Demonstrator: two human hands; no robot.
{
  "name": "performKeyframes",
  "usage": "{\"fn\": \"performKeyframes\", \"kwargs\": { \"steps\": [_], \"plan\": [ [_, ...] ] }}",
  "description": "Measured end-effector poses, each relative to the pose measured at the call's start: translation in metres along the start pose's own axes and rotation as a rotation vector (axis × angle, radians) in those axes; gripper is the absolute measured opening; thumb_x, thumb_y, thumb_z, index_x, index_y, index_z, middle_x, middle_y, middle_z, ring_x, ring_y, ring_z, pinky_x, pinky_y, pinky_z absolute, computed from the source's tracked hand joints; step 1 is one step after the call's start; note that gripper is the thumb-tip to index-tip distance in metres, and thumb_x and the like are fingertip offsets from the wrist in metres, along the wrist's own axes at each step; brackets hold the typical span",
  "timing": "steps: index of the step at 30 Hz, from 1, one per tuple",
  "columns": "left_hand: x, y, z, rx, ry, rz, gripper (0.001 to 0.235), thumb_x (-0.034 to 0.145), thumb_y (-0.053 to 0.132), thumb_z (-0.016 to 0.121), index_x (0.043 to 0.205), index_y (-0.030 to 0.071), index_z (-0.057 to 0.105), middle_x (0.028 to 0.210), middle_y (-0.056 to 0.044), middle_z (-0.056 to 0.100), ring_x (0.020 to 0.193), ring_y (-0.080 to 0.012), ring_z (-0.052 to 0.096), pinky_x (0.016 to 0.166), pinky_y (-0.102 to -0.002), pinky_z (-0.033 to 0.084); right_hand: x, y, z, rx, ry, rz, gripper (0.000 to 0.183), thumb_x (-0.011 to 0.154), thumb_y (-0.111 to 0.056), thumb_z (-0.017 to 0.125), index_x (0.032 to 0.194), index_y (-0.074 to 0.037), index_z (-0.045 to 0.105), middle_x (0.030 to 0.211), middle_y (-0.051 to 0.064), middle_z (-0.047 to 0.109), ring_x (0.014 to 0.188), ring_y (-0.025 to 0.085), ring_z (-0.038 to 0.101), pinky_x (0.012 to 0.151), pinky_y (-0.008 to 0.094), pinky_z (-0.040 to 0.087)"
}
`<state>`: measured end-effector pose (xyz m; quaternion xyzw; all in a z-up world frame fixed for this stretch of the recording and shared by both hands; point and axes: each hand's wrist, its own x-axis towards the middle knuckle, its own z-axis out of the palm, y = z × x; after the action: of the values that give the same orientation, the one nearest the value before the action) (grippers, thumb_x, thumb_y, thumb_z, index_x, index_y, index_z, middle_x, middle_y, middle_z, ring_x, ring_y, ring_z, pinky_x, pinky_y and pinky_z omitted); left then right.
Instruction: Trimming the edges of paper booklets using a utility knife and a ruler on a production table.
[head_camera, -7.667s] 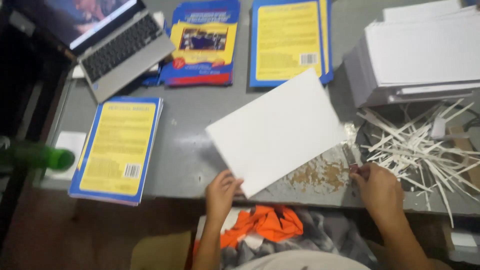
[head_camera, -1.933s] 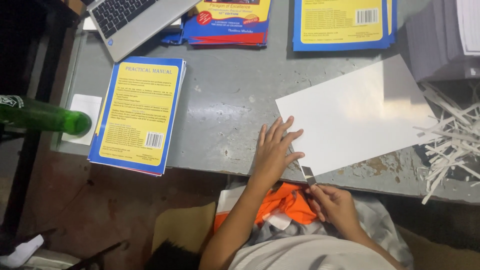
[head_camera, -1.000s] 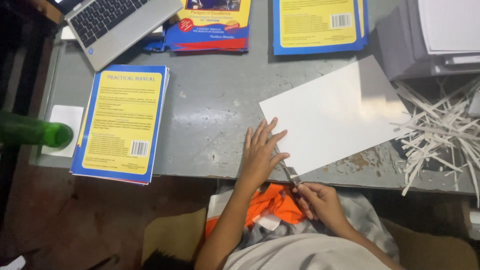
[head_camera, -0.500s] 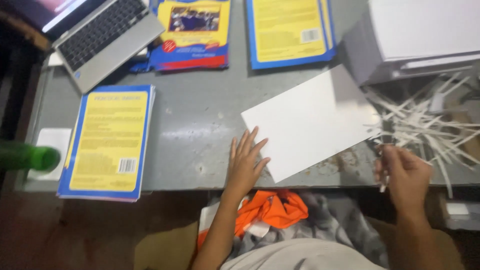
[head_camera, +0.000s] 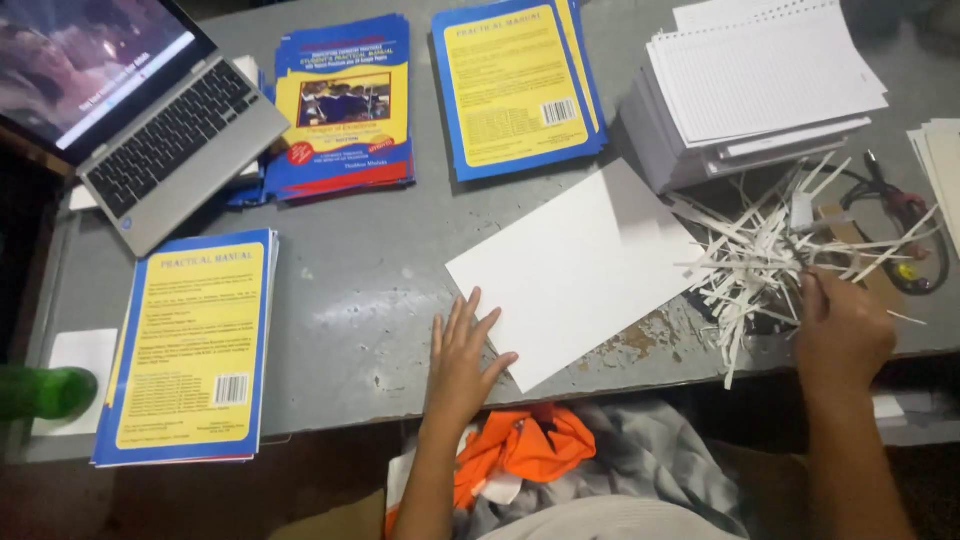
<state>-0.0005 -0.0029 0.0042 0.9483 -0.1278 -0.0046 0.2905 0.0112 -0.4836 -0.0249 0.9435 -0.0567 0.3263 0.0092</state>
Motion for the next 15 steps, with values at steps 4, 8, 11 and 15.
{"fn": "performKeyframes", "kwargs": {
  "steps": [4,8,11,15],
  "plan": [
    [-0.007,-0.006,0.000,0.088,-0.011,-0.023,0.067,0.095,0.040,0.070,0.153,0.016,0.046,0.171,-0.007,0.019,0.157,-0.0341,0.013,0.124,-0.059,0.008,0.003,-0.019,-0.017,0.302,-0.079,0.131,0.015,0.115,-0.009,0.079,0.125,0.002,0.083,0.103,0.018,0.077,0.089,0.031,0.071,0.085,0.040,0.051],
    [-0.021,-0.013,-0.007,0.143,-0.032,-0.082,0.069,0.095,0.043,0.068,0.154,0.016,0.045,0.171,-0.007,0.019,0.157,-0.0331,0.016,0.123,-0.059,0.011,-0.010,-0.039,-0.011,0.399,-0.136,0.145,0.015,0.114,0.000,0.075,0.127,0.003,0.080,0.109,0.018,0.077,0.096,0.031,0.070,0.091,0.040,0.050],
    [-0.030,-0.021,-0.015,0.144,-0.012,-0.100,0.070,0.095,0.040,0.069,0.155,0.015,0.043,0.171,-0.008,0.018,0.157,-0.0340,0.016,0.123,-0.059,0.011,-0.013,-0.050,-0.006,0.290,-0.066,0.089,0.011,0.114,-0.009,0.081,0.124,-0.003,0.083,0.106,0.013,0.079,0.086,0.030,0.071,0.095,0.042,0.044],
    [-0.047,-0.028,-0.027,0.137,-0.023,-0.188,0.073,0.094,0.040,0.071,0.156,0.017,0.040,0.171,-0.005,0.018,0.157,-0.0309,0.012,0.124,-0.057,0.008,-0.002,-0.077,-0.028,0.561,-0.173,0.256,0.016,0.113,-0.005,0.075,0.128,0.000,0.078,0.100,0.014,0.075,0.084,0.023,0.069,0.083,0.036,0.051]
  ]
}}
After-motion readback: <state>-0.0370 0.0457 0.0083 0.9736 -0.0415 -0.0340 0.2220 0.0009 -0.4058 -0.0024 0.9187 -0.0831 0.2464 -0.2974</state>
